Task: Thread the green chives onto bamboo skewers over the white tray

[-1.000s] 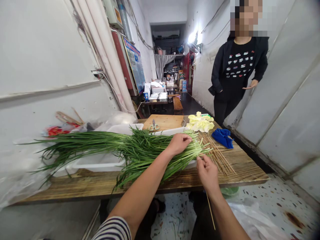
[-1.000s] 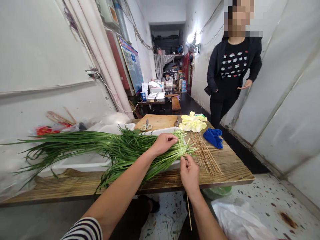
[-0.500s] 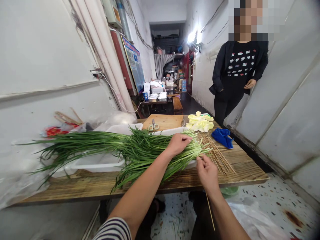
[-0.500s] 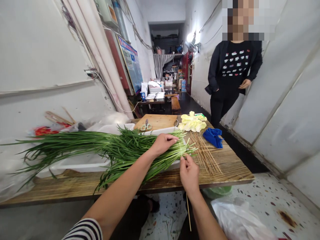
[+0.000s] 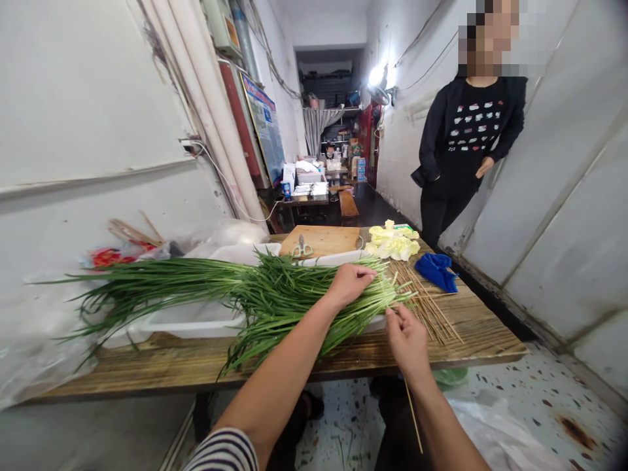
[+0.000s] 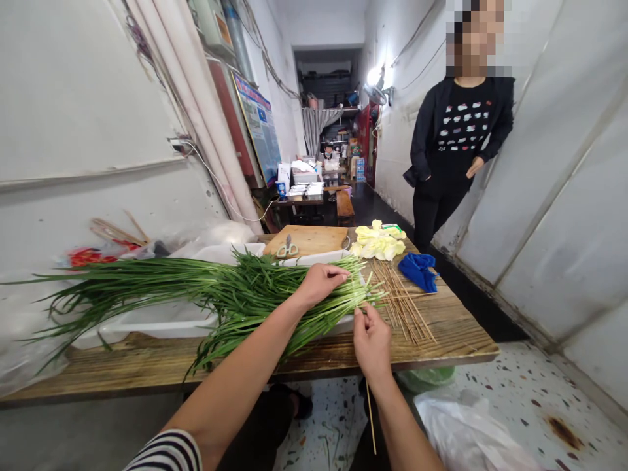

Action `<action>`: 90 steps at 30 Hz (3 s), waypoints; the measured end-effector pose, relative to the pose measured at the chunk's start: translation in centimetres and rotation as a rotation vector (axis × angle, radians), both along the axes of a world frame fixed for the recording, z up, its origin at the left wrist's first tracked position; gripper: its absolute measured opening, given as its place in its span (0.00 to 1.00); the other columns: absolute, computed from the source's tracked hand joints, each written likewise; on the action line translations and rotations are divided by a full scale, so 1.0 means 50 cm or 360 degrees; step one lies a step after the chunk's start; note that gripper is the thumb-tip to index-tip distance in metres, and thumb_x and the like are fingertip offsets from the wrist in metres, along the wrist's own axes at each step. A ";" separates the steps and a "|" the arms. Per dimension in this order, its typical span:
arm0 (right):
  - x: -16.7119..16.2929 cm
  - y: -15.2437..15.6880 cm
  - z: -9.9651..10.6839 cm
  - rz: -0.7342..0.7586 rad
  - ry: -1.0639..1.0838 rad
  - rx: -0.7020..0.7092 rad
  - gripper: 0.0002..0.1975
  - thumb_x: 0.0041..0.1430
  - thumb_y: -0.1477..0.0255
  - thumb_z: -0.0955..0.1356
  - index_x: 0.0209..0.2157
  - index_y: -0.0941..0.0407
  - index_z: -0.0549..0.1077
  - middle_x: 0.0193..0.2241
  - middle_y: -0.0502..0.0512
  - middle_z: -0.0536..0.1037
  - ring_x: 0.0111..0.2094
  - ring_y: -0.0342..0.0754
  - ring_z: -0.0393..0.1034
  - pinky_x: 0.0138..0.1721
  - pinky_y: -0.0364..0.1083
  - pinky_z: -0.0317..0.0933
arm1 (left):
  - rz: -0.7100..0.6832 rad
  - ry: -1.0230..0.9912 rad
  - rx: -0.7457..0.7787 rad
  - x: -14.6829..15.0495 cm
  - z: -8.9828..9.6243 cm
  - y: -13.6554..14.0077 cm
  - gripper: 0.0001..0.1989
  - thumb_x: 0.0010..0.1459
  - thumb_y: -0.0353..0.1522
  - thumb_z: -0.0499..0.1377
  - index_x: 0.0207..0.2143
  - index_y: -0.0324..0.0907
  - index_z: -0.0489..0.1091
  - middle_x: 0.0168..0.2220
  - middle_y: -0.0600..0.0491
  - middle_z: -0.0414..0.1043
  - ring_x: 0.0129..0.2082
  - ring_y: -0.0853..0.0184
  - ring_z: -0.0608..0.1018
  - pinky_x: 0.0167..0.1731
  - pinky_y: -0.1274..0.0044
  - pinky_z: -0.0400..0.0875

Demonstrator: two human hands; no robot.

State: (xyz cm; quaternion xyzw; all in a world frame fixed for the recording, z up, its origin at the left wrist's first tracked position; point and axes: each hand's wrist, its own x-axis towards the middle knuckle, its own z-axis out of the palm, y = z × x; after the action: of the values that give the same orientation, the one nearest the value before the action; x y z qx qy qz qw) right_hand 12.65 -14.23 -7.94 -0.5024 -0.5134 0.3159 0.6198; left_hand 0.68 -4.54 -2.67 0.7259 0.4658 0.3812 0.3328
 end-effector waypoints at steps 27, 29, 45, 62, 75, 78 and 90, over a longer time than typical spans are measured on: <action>0.002 0.000 0.011 0.0000 -0.0036 0.0012 0.18 0.54 0.62 0.63 0.37 0.62 0.73 0.13 0.43 0.59 0.15 0.41 0.53 0.17 0.40 0.50 | 0.0088 -0.0064 -0.0055 0.005 -0.005 -0.001 0.10 0.50 0.29 0.58 0.34 0.36 0.77 0.34 0.49 0.78 0.34 0.66 0.77 0.40 0.76 0.70; 0.002 0.000 0.010 -0.0011 -0.0035 0.0020 0.18 0.54 0.63 0.63 0.37 0.63 0.73 0.13 0.44 0.60 0.15 0.41 0.53 0.17 0.40 0.50 | 0.0077 -0.0060 -0.0054 0.004 -0.004 -0.002 0.11 0.50 0.29 0.58 0.35 0.35 0.77 0.34 0.49 0.78 0.34 0.66 0.78 0.41 0.75 0.70; 0.003 0.007 -0.005 -0.0043 -0.0062 0.0016 0.17 0.55 0.63 0.63 0.37 0.63 0.73 0.12 0.44 0.60 0.16 0.42 0.55 0.17 0.40 0.50 | 0.0019 -0.0065 -0.0022 -0.001 -0.005 -0.004 0.11 0.50 0.29 0.58 0.35 0.35 0.77 0.35 0.48 0.78 0.35 0.66 0.78 0.41 0.76 0.70; 0.002 0.004 -0.013 -0.0058 -0.0098 -0.0012 0.19 0.56 0.61 0.62 0.37 0.63 0.72 0.15 0.45 0.62 0.15 0.40 0.52 0.17 0.40 0.47 | -0.0340 0.0646 0.0225 -0.041 0.067 -0.005 0.14 0.52 0.26 0.54 0.38 0.40 0.77 0.40 0.50 0.77 0.41 0.64 0.77 0.44 0.77 0.68; 0.004 0.012 -0.028 -0.0042 -0.0117 -0.0030 0.19 0.56 0.61 0.62 0.38 0.63 0.71 0.15 0.43 0.57 0.16 0.39 0.47 0.17 0.40 0.43 | 0.0046 0.1161 0.0186 -0.013 0.032 0.097 0.10 0.47 0.24 0.56 0.30 0.38 0.77 0.33 0.47 0.77 0.36 0.64 0.76 0.37 0.77 0.66; 0.007 0.011 -0.030 -0.0034 -0.0120 -0.0029 0.18 0.56 0.61 0.62 0.37 0.62 0.71 0.15 0.43 0.57 0.16 0.39 0.47 0.18 0.40 0.43 | 0.0015 0.0995 0.0225 -0.023 0.030 0.101 0.08 0.47 0.26 0.57 0.27 0.37 0.77 0.29 0.48 0.77 0.32 0.66 0.76 0.33 0.79 0.65; 0.005 0.007 -0.013 -0.0032 -0.0108 0.0003 0.17 0.56 0.62 0.62 0.37 0.63 0.71 0.15 0.44 0.60 0.16 0.40 0.52 0.17 0.40 0.47 | -0.0146 0.0437 0.0261 -0.021 0.014 0.027 0.09 0.51 0.31 0.58 0.33 0.38 0.78 0.33 0.50 0.78 0.33 0.67 0.77 0.37 0.79 0.67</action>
State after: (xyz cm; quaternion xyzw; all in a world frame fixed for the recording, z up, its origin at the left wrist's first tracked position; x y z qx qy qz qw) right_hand 12.87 -13.89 -8.61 -0.5173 -0.5294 0.2921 0.6056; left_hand -0.40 -3.19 -1.97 0.8164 0.4407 0.2994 0.2227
